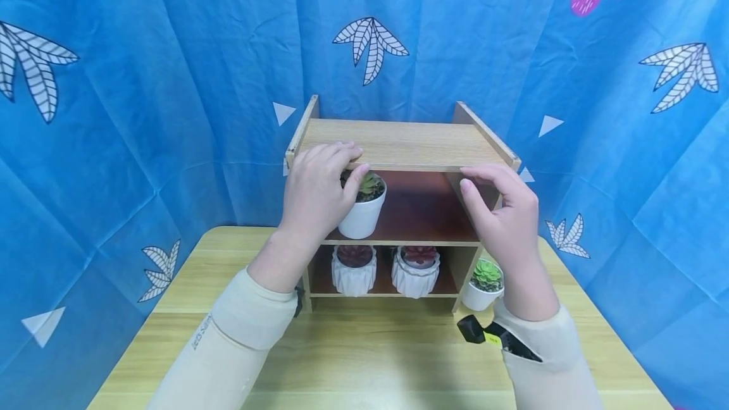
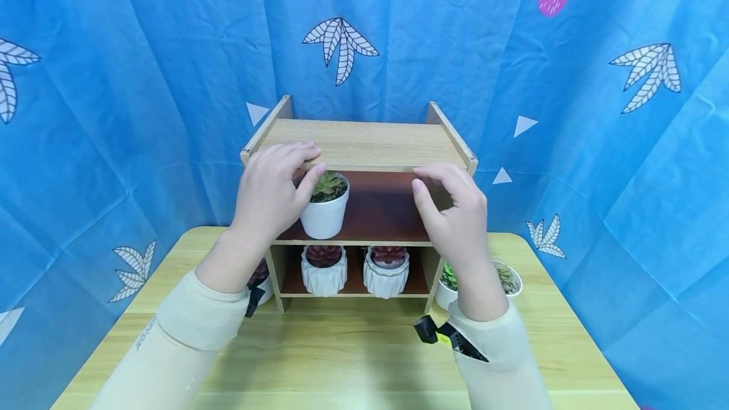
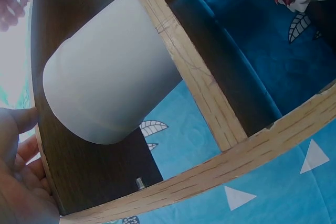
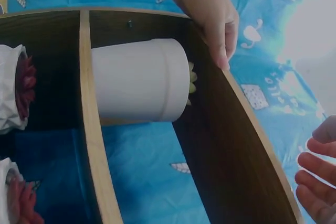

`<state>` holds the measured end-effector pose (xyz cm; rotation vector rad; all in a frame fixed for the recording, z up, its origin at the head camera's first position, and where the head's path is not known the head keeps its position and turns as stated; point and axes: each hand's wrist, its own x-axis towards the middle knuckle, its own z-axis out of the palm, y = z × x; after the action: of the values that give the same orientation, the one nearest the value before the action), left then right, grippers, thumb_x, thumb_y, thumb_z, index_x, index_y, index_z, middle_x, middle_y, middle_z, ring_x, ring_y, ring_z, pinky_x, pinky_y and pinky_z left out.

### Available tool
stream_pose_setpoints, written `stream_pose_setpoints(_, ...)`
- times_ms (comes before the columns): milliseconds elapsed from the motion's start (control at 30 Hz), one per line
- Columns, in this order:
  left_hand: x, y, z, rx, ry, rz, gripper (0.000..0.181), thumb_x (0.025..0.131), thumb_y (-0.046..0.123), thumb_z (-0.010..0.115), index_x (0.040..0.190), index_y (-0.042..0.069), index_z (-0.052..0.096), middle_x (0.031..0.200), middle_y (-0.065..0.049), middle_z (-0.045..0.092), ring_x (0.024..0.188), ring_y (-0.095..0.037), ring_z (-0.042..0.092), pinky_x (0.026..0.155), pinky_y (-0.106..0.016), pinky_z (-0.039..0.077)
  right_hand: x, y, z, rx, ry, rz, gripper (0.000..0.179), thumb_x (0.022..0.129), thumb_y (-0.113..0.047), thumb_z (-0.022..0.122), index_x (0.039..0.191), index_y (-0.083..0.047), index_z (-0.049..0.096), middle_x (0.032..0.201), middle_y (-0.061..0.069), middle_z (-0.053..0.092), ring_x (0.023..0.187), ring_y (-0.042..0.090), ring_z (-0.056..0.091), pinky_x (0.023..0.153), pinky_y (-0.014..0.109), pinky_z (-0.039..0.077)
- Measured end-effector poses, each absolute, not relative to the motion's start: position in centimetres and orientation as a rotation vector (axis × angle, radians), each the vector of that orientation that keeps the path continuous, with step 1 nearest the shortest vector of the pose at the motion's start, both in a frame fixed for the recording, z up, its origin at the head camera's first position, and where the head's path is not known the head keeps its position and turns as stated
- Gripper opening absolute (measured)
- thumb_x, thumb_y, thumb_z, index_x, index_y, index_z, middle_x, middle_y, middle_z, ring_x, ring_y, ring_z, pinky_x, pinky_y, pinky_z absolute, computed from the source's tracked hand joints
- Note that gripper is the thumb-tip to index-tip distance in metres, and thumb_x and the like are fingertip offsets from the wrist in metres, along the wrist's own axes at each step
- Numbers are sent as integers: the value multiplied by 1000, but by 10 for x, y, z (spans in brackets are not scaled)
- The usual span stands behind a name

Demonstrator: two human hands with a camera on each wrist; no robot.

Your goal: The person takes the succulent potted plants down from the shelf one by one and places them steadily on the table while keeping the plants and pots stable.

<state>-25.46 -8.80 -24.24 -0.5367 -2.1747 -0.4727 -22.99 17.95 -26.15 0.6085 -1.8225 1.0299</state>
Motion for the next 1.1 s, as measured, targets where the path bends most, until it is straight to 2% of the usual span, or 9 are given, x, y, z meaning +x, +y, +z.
stream_pose_setpoints(133, -255, -88, -242, -535, -2174, -470, 34, 99, 35, 64, 123, 12, 72, 126, -3, 69, 120, -25, 61, 106, -44, 41, -234, 172, -255, 626, -1785, 992, 20, 84, 3, 73, 103, -2, 76, 103, 13, 74, 102, 15, 64, 93, 21, 45)
stream_pose_setpoints(300, -255, -88, -243, -535, -2172, -468, 35, 98, 36, 64, 122, 12, 73, 126, -3, 69, 119, -25, 61, 106, -44, 42, -239, 166, -249, 646, -1787, 948, 17, 85, -2, 74, 102, -5, 77, 104, 11, 74, 104, 26, 65, 97, 29, 45)
stream_pose_setpoints(533, -255, -89, -243, -539, -2168, -479, 34, 99, 36, 64, 122, 12, 73, 126, -3, 69, 119, -25, 61, 105, -44, 42, -251, 161, -250, 641, -1838, 798, 19, 91, -13, 70, 106, -4, 76, 110, 12, 73, 108, 29, 63, 94, 42, 47)
stream_pose_setpoints(833, -256, -89, -243, -542, -2174, -476, 34, 99, 36, 63, 121, 13, 73, 126, -2, 69, 119, -25, 61, 104, -44, 42, -261, 153, -254, 597, -1888, 656, 23, 91, -15, 73, 111, -4, 76, 117, 11, 72, 116, 31, 63, 106, 46, 43)
stream_pose_setpoints(1100, -256, -90, -242, -536, -2173, -475, 34, 99, 37, 63, 121, 14, 73, 126, -2, 70, 119, -25, 61, 104, -44, 43, -263, 151, -255, 588, -1927, 587, 20, 92, -18, 73, 109, -7, 78, 112, 9, 74, 111, 30, 65, 97, 52, 44)
